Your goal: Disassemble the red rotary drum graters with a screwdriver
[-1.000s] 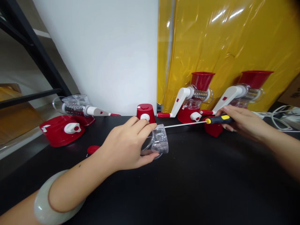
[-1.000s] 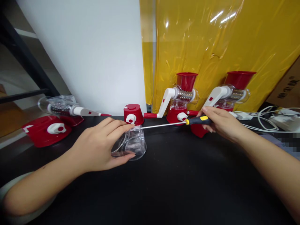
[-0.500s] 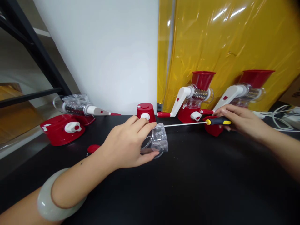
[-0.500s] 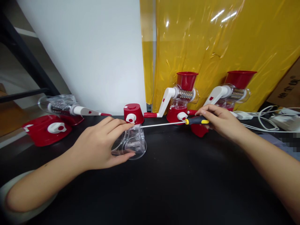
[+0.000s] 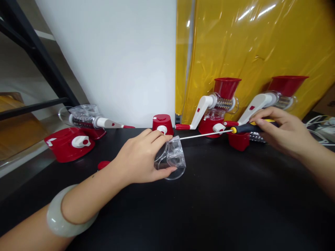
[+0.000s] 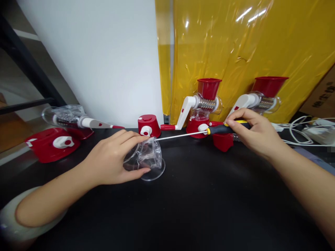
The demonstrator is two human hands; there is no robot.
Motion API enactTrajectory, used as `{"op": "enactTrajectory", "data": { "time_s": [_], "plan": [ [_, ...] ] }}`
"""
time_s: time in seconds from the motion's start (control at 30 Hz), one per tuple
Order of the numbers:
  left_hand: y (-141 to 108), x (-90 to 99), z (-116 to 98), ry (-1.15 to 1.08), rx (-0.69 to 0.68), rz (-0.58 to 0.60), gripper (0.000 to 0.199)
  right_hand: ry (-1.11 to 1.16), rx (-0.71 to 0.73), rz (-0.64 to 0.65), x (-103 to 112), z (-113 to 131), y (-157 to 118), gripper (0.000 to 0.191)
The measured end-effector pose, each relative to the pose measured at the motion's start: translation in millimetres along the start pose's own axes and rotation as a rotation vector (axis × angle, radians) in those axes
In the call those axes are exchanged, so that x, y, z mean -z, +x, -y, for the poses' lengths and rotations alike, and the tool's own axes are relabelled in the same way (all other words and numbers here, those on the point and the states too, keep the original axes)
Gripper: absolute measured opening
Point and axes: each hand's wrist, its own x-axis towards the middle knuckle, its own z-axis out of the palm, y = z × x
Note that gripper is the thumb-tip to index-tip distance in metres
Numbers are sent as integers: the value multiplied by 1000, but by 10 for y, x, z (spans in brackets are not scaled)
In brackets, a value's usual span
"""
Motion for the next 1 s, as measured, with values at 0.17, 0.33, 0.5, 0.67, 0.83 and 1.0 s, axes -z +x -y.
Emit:
{"op": "enactTrajectory", "data": {
  "time_s": [0.17,0.33,0.5,0.67,0.83,1.0],
  "plan": [
    [-6,17,0,5,-1,-4,60,279,-214,109,-93,-4,3,52],
    [-11,33,-28,28,-20,-2,60,91,-286,205,-59,-85,18,60],
    [6,28,-26,18,-8,7,61,342,-162,113,3,-119,34,38],
    [1,22,-24,17,-8,12,61,733,-242,114,-31,-51,24,41],
    [-8,22,-27,24,-7,5,62,346,-380,153,-81,-58,31,51],
    [-4,28,-44,23,-7,4,62,239,-218,96,-32,-80,35,42]
  ]
}}
